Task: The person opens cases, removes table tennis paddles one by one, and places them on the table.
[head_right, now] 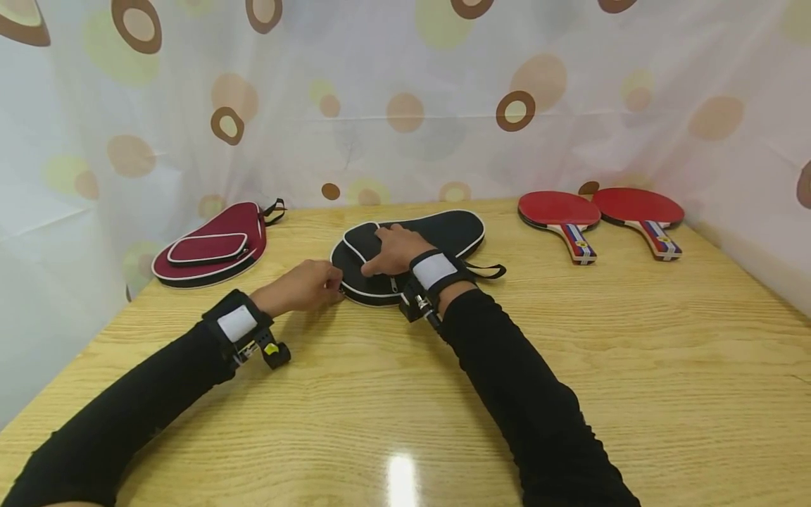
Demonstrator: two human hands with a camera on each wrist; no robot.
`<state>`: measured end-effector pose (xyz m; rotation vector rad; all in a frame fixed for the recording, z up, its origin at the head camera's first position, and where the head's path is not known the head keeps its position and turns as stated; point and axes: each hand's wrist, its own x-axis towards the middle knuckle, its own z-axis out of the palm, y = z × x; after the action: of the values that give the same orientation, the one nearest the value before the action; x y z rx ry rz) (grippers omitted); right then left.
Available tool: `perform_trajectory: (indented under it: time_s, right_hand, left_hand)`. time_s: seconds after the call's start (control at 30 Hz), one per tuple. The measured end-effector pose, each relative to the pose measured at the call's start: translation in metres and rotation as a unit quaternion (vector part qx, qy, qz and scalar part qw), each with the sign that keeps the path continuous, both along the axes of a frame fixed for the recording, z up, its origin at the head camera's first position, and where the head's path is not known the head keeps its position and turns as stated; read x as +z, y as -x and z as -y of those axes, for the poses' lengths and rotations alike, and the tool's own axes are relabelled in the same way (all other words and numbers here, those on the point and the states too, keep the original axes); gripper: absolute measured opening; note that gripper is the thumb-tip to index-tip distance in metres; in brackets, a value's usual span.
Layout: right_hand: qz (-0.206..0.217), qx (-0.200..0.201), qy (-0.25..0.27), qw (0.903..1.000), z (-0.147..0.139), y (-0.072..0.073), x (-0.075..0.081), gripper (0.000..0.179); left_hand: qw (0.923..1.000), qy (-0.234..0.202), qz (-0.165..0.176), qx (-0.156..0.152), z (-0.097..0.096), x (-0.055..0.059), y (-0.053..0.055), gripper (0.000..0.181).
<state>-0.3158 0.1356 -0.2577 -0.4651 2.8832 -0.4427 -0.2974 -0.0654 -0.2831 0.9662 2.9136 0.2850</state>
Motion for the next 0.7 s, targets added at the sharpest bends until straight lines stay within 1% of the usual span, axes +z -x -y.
perform_trajectory:
  time_s: [0.17, 0.27, 0.47, 0.7]
  right_hand:
    - [0.015, 0.027, -0.015, 0.9994, -0.007, -0.002, 0.006, 0.080]
    - [0.023, 0.036, -0.019, 0.9989, -0.011, -0.002, 0.008, 0.078]
    - [0.032, 0.047, -0.029, 0.9979, -0.018, 0.000, 0.009, 0.077]
    - [0.043, 0.051, -0.034, 0.9972, -0.023, -0.003, 0.015, 0.077]
  left_hand:
    - [0.9999, -0.015, 0.001, -0.007, 0.001, -0.001, 0.001, 0.018]
    - [0.9997, -0.021, 0.002, -0.008, 0.001, -0.002, 0.001, 0.019]
    - [0.9997, -0.023, 0.011, 0.002, 0.001, -0.001, 0.000, 0.018]
    - [0.9994, -0.029, 0.019, -0.005, 0.001, -0.001, 0.000, 0.018]
